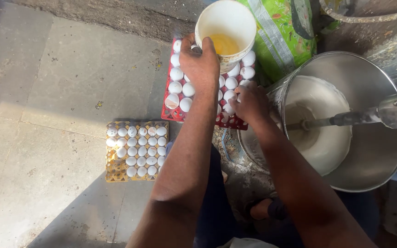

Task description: Cracking multiple eggs into a container and pouring them into an industrial mixer.

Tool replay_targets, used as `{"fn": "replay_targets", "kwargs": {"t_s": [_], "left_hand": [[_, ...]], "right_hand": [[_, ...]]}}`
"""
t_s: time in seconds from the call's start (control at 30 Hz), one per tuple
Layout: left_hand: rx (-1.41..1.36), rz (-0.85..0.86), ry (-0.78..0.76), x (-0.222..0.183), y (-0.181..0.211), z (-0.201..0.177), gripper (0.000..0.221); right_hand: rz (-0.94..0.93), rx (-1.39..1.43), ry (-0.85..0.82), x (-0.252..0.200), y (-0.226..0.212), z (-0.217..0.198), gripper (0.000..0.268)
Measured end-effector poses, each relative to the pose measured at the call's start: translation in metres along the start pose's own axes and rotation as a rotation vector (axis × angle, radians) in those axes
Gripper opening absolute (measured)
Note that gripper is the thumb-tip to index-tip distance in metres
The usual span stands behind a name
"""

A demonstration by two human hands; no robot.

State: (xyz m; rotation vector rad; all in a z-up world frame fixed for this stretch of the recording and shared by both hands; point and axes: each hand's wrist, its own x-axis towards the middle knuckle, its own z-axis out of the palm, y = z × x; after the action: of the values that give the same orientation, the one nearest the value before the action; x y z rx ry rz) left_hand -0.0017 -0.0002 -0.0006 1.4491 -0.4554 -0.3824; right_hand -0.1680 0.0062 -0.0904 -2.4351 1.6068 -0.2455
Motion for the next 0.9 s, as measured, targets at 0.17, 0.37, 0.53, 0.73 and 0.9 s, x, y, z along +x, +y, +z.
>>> {"fn": "replay_targets", "kwargs": {"t_s": [0.17, 0.37, 0.53, 0.73, 0.9], "left_hand": [[0.000, -0.044, -0.033, 0.000, -0.005, 0.003, 0.039], [0.005, -0.049, -0.046, 0.001, -0.005, 0.004, 0.038], [-0.009, 0.081, -0.002, -0.001, -0.018, 0.008, 0.035], [-0.023, 0.078, -0.022, -0.001, -0.009, 0.007, 0.034], [-0.020, 0.015, -0.048, -0.003, -0.009, 0.008, 0.034]], "right_hand": [[0.074, -0.043, -0.086, 0.007, -0.010, 0.001, 0.042], [0.028, 0.001, -0.090, 0.009, -0.016, 0.000, 0.059], [0.095, -0.036, -0.096, 0.016, -0.016, 0.005, 0.048], [-0.161, 0.013, 0.153, 0.005, -0.003, 0.019, 0.036], [-0.161, -0.019, 0.181, -0.001, -0.021, 0.003, 0.032]]}}
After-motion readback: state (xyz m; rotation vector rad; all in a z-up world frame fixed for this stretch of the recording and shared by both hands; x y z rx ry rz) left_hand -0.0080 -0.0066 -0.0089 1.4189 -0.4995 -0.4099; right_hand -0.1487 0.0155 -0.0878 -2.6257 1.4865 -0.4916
